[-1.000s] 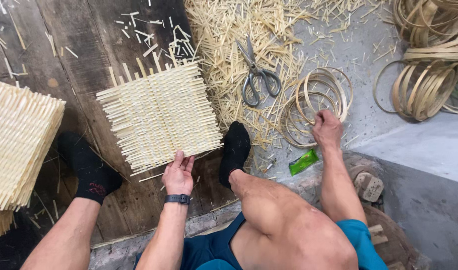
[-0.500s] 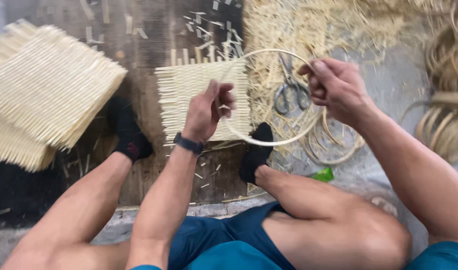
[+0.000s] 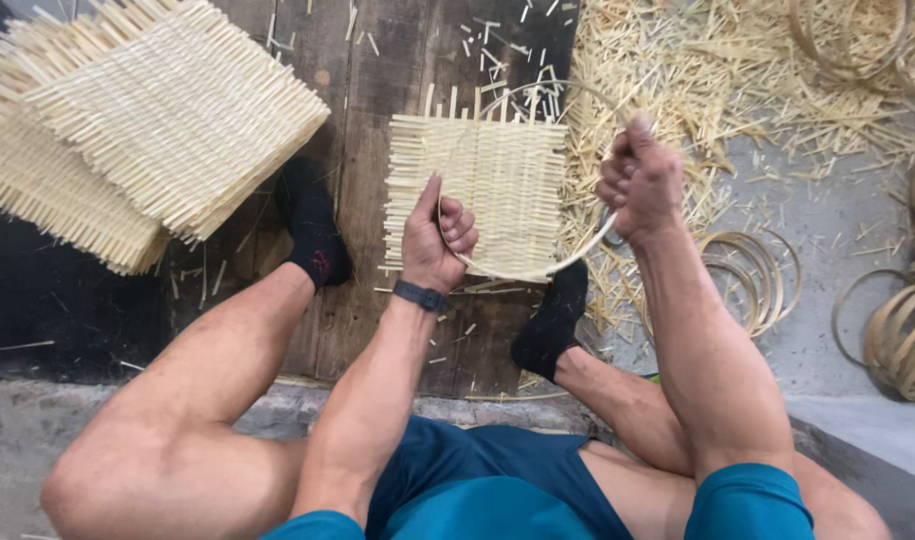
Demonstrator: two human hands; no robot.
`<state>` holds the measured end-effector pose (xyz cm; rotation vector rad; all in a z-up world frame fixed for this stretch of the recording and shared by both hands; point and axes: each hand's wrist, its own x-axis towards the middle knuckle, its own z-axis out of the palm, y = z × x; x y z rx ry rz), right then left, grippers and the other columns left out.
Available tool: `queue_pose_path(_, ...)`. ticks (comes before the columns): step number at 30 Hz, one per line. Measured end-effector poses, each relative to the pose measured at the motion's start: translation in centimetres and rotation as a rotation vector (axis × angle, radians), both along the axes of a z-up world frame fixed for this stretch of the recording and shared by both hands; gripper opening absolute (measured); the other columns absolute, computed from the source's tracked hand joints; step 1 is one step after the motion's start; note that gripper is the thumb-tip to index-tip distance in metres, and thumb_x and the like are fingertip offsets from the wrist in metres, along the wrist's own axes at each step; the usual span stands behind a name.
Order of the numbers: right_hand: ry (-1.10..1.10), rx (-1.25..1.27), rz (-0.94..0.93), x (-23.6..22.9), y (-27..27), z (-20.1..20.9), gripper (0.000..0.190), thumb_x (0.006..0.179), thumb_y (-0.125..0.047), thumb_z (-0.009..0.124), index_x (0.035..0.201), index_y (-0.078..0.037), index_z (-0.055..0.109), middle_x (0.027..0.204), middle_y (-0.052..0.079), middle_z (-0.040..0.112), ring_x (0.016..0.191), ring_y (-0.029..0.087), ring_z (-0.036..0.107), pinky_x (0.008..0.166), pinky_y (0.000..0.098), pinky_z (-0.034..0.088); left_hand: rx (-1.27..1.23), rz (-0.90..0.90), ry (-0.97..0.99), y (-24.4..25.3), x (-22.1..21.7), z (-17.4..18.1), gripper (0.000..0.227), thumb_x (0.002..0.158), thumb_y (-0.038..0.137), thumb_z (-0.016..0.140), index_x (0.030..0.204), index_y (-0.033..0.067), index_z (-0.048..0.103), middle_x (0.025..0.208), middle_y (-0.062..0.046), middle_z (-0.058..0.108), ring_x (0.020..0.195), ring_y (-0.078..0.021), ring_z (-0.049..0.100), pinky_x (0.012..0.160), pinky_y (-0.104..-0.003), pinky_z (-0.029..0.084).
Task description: The person assembles a bamboo basket by placing a circular frame onto a woven mat, trimming the excess bamboo strips with shears, and fitting the mat into the frame.
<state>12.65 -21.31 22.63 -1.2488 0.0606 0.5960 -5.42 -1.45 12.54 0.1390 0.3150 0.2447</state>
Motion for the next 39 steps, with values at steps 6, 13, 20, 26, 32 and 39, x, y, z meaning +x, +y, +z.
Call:
queue_pose_path(6, -0.004, -0.096, 0.017, -0.9, -0.2, -0.7, 0.039, 0.109, -0.037, 0.055, 0.1, -0.001, 0.067, 0.063, -0.006, 0.04, 0.051, 0.006, 0.037, 0.041, 0.0219, 0.033, -0.03, 0.094, 0.129, 0.5, 0.4, 3.9, 0.041, 0.1, 0.044, 0.065, 0.091, 0.0039, 0.069, 0.067, 0.0, 0.057, 0.062, -0.0113, 0.053, 0.053, -0.025, 0.042)
queue_pose_path(13, -0.699, -0.575, -0.212, -2.7, 2.3, -2.7, 0.039, 0.111, -0.027, 0.053, 0.137, 0.002, 0.053, 0.123, 0.004, 0.06, 0.115, 0.013, 0.062, 0.096, 0.0284, 0.056, 0.148, -0.105, 0.054, -2.3, -0.3, 7.7, 0.041, 0.093, 0.036, 0.065, 0.118, 0.0026, 0.067, 0.085, -0.004, 0.068, 0.083, -0.0167, 0.066, 0.079, -0.035, 0.06)
queue_pose_path(20, -1.713, -0.536, 0.335, -6.3, 4.1, 6.0, 0.033, 0.085, -0.018, 0.085, 0.114, -0.01, 0.072, 0.111, 0.006, 0.067, 0.113, 0.022, 0.062, 0.102, 0.0448, 0.053, 0.582, -0.256, 0.061, 0.3, -0.3, 9.1, 0.031, 0.102, 0.02, 0.068, 0.125, -0.001, 0.07, 0.072, 0.002, 0.059, 0.054, -0.0041, 0.045, 0.046, -0.021, 0.035)
queue_pose_path(26, -1.604, -0.451, 0.364, -6.5, 4.1, 6.2, 0.023, 0.09, -0.011, 0.087, 0.109, -0.005, 0.076, 0.101, 0.007, 0.066, 0.088, 0.019, 0.067, 0.072, 0.0323, 0.058, 0.71, -0.475, 0.253, 1.6, 1.1, 12.1, 0.06, 0.094, 0.056, 0.048, 0.116, 0.0056, 0.074, 0.064, 0.003, 0.059, 0.049, -0.004, 0.047, 0.041, -0.022, 0.032)
queue_pose_path(32, -1.734, -0.548, 0.351, -8.1, 5.3, 3.8, 0.013, 0.089, -0.01, 0.085, 0.096, -0.003, 0.077, 0.078, 0.003, 0.061, 0.068, 0.015, 0.055, 0.049, 0.0293, 0.045, 1.059, -0.668, 0.359, 0.9, 3.3, 10.9, 0.082, 0.082, 0.092, 0.021, 0.054, 0.018, 0.043, 0.049, 0.007, 0.041, 0.039, -0.0061, 0.039, 0.031, -0.026, 0.025)
queue_pose_path(39, -1.578, -0.563, 0.388, -6.0, 4.6, 2.5, 0.021, 0.094, -0.023, 0.081, 0.104, -0.005, 0.076, 0.085, 0.004, 0.065, 0.076, 0.015, 0.061, 0.058, 0.0286, 0.051, 0.794, -0.55, 0.292, 0.6, 2.4, 6.8, 0.075, 0.089, 0.083, 0.039, 0.062, 0.0154, 0.055, 0.053, 0.007, 0.048, 0.04, -0.0056, 0.039, 0.033, -0.026, 0.028)
